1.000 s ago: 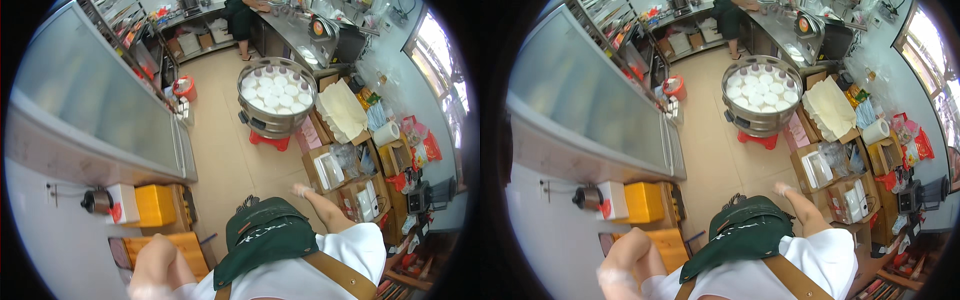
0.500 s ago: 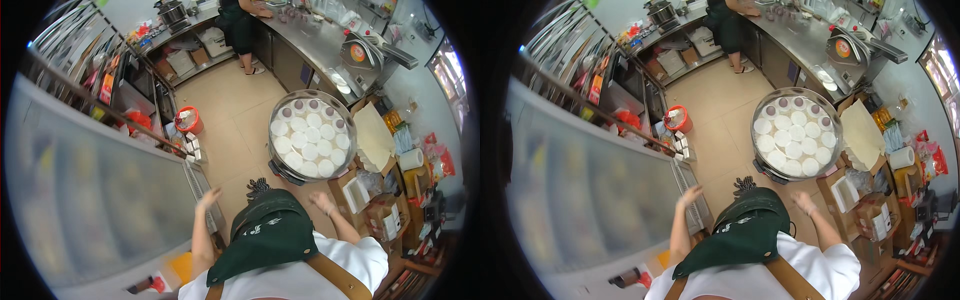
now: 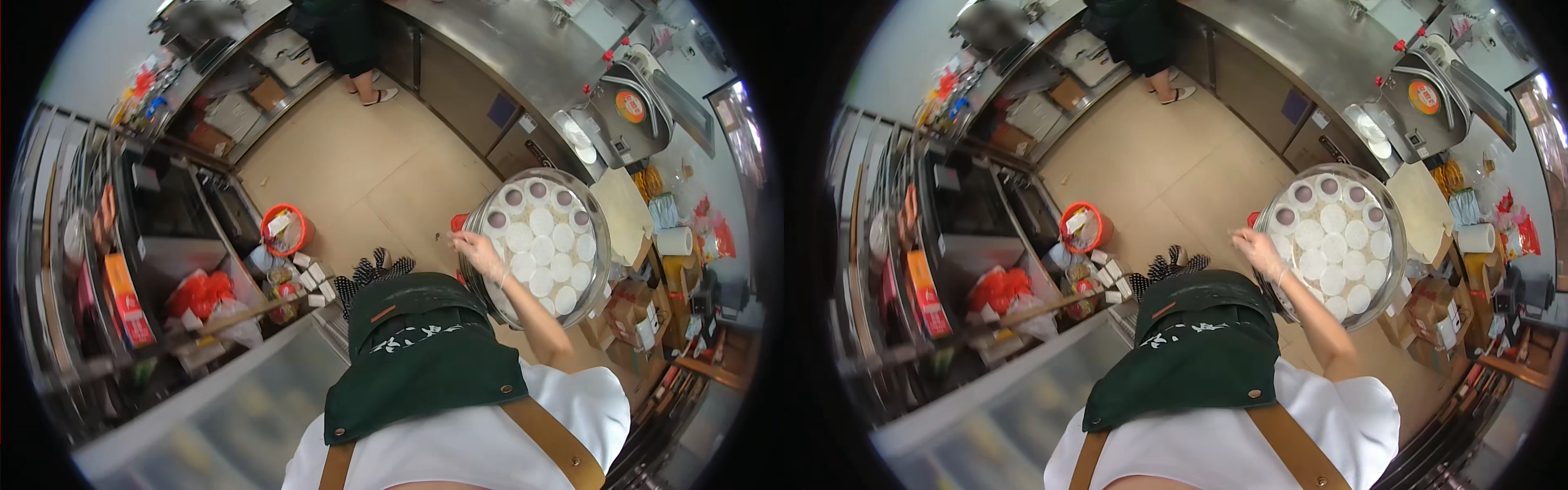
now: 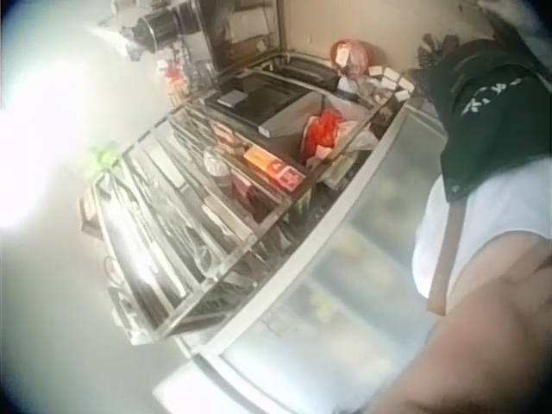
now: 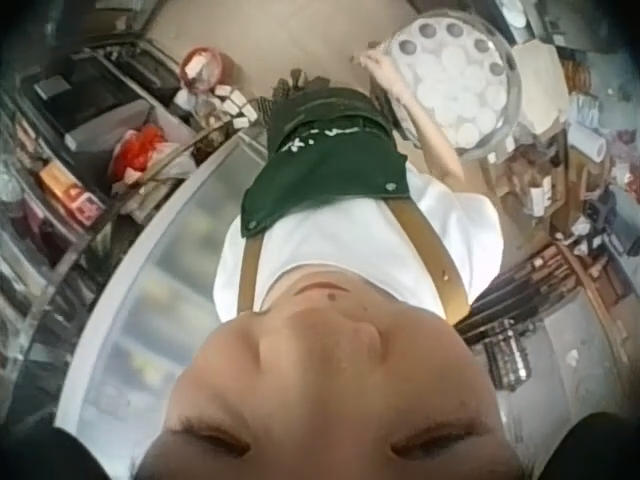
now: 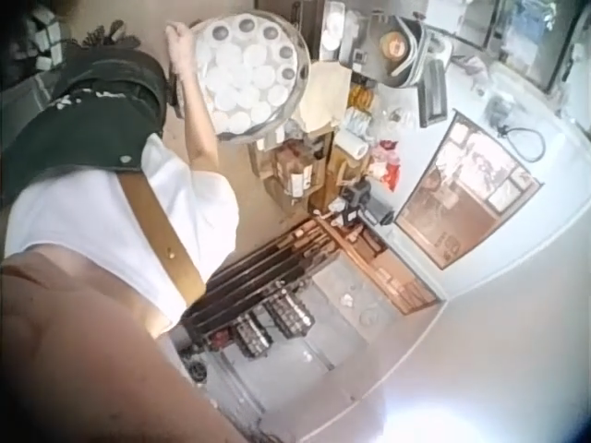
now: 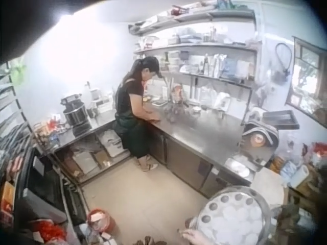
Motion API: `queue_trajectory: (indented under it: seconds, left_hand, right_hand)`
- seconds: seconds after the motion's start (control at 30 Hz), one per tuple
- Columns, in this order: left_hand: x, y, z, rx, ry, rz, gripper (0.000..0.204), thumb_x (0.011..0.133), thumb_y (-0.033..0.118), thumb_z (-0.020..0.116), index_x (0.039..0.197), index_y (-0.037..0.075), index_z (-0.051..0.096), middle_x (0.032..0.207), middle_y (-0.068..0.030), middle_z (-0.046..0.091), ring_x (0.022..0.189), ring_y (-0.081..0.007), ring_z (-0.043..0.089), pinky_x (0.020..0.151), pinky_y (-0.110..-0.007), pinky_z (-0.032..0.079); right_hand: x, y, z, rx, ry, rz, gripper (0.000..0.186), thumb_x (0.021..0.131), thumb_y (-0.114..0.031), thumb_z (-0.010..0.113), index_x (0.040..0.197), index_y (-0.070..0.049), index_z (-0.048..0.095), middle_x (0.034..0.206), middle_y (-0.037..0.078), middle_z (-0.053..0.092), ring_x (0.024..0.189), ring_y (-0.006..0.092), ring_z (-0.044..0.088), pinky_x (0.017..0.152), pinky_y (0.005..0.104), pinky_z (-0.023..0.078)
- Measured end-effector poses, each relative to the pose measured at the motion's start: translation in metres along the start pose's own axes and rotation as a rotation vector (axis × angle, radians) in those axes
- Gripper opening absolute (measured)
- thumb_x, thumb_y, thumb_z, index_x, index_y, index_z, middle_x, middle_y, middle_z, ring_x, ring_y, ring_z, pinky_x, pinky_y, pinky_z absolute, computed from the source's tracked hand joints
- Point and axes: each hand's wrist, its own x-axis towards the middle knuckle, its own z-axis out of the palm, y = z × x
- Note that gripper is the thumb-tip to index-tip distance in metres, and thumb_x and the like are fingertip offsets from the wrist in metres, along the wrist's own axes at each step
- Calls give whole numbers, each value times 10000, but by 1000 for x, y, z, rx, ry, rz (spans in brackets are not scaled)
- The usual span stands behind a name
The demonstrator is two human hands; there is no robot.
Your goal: Rolling dough into buns and placing them into a steamer tray.
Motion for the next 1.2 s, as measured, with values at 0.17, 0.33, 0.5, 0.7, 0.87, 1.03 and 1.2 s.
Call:
queue_trajectory:
  seconds: [0.17,0.33,0.5,0.7,0.87,1.03,1.2]
  left_hand:
    - [201,208,-196,-506,186,321,196,934,233,558,921,60,649,789,-93,630,645,-203,598,586,-409,475]
    - [297,491,-315,-209,302,538,478,917,266,576,1310,-7,582,1253,-154,637,1155,-231,597,935,-358,480]
    - [284,714,-262,-333,-70,762,508,945,319,608,1335,-5,566,1307,-149,625,1227,-246,567,1044,-363,418]
    - [256,891,-180,-152,-411,820,554,946,236,640,1424,13,472,1311,-177,595,1199,-222,574,969,-337,482]
    - [263,1058,-173,-219,-396,918,568,887,220,710,1359,-10,494,1244,-205,621,1155,-246,602,972,-349,485]
    - [271,1233,-159,-50,-175,1334,519,831,155,756,1275,4,532,1151,-112,625,1024,-213,610,892,-337,512]
    - [297,1360,-191,47,206,1441,526,776,111,760,1243,16,537,1179,-151,600,1047,-269,587,924,-373,484]
  right_hand:
    - [27,4,10,287,171,311,284,1002,-168,530,1189,10,648,1014,49,705,805,80,603,745,236,489]
    - [72,3,-22,531,506,367,272,990,-203,566,1131,3,676,948,53,717,763,99,610,739,245,499]
    - [162,10,-90,520,659,504,271,988,-233,573,1111,-18,684,943,46,717,776,95,619,700,232,479]
    - [321,15,-227,52,879,310,310,984,-270,561,1069,7,670,939,122,717,821,160,633,750,301,480]
    - [474,16,-348,-92,1151,404,393,973,-311,563,1215,-6,620,1215,197,646,1131,354,602,996,401,446]
    - [583,21,-406,-299,1175,543,532,969,-346,559,1352,19,502,1429,216,484,1309,379,451,1116,446,340]
    - [655,2,-406,-655,1190,749,617,931,-337,602,1418,-9,413,1464,211,426,1360,379,366,1131,529,263]
